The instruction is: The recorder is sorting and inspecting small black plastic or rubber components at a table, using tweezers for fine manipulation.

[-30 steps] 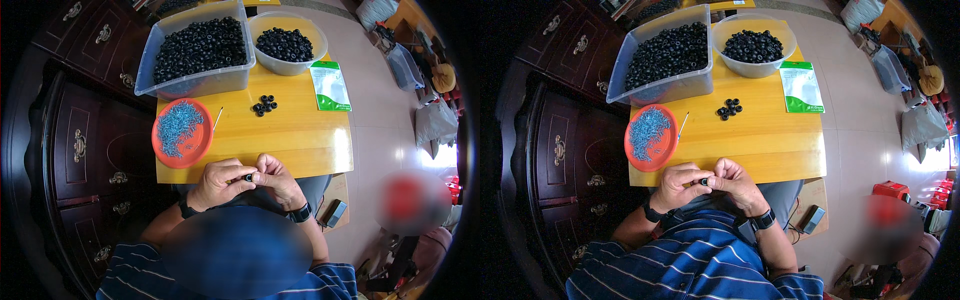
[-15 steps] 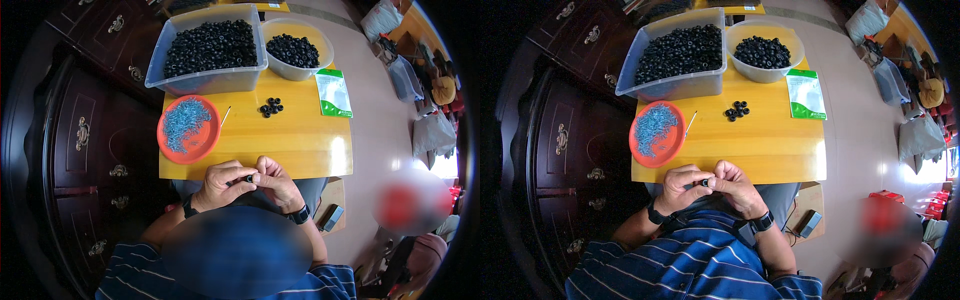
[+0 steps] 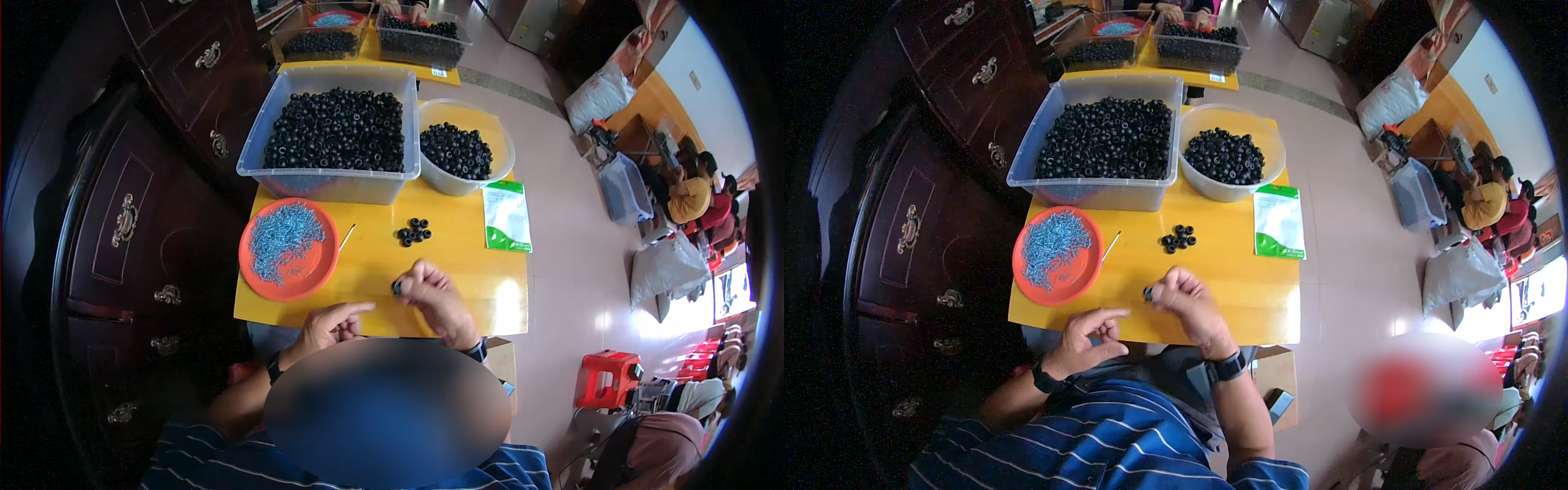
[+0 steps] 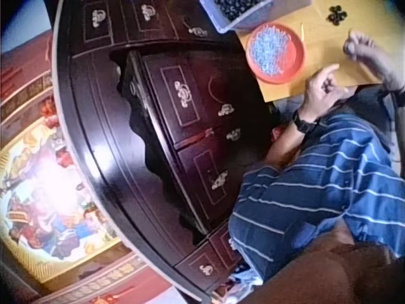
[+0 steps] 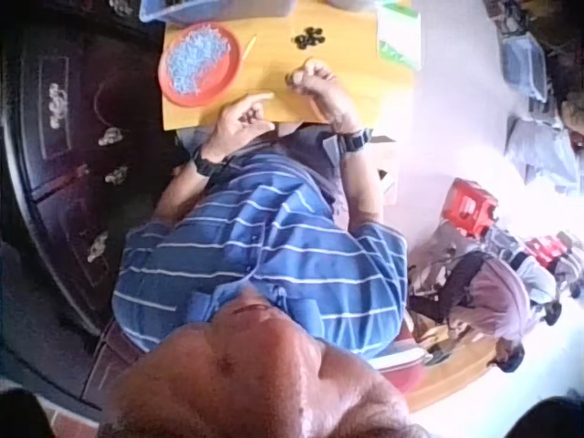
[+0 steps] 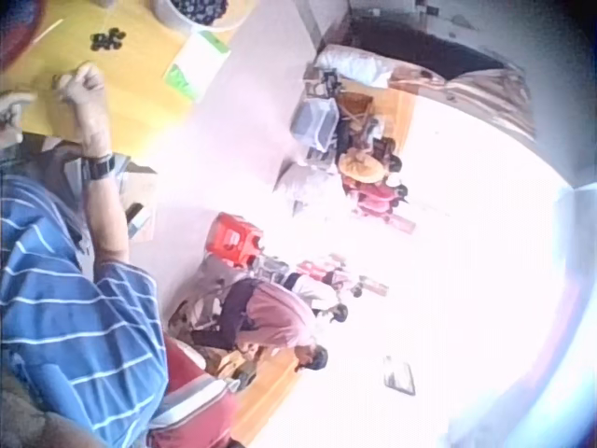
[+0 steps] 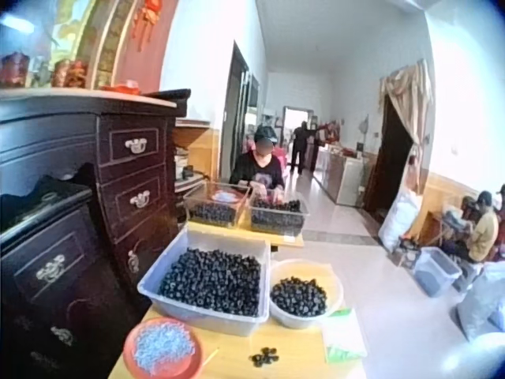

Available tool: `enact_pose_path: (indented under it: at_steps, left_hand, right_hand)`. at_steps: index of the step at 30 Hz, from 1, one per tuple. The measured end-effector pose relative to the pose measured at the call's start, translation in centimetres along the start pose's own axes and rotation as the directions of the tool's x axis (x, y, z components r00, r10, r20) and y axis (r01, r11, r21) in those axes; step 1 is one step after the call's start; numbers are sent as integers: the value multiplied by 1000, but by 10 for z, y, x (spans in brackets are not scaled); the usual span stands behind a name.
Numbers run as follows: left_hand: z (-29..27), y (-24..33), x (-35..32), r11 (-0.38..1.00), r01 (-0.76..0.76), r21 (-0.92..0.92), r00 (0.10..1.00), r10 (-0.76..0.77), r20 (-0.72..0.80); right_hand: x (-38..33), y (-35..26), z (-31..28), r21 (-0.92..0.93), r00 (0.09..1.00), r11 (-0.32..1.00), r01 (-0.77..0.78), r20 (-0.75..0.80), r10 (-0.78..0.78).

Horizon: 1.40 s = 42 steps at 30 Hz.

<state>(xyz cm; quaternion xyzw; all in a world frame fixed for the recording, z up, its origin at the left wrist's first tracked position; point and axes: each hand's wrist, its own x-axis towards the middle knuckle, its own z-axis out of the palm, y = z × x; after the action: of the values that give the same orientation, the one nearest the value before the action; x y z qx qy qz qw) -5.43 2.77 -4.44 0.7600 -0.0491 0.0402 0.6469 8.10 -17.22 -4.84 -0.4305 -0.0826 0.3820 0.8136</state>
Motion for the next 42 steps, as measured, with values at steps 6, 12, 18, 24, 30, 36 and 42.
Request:
enact_pose_path:
  at_steps: [6,12,18,24,30,36,42]
  left_hand:
    - [-4,-23,-12,967,-47,249,999,49,-1]
    - [-14,-17,-14,958,-56,282,994,81,-76]
    - [-51,-11,-18,930,15,367,973,71,-220]
    - [-87,1,-8,800,84,594,949,118,-294]
    - [-101,-18,12,612,44,790,974,150,-171]
    - [-100,-19,27,577,27,816,990,95,-99]
    - [-100,-27,33,558,14,830,994,82,-72]
  right_hand:
    - [63,-96,-27,-300,911,904,306,-182,-369]
    - [100,-119,-42,-682,616,603,413,-278,-737]
    - [74,-33,-51,-896,792,419,151,-144,-593]
    - [71,-18,-35,-994,811,31,101,64,-582]
    - [70,-19,-43,-997,820,-15,72,67,-569]
    - [67,-21,-36,-996,866,-83,9,50,-498]
    - [69,-17,-35,-990,866,-134,32,95,-492]
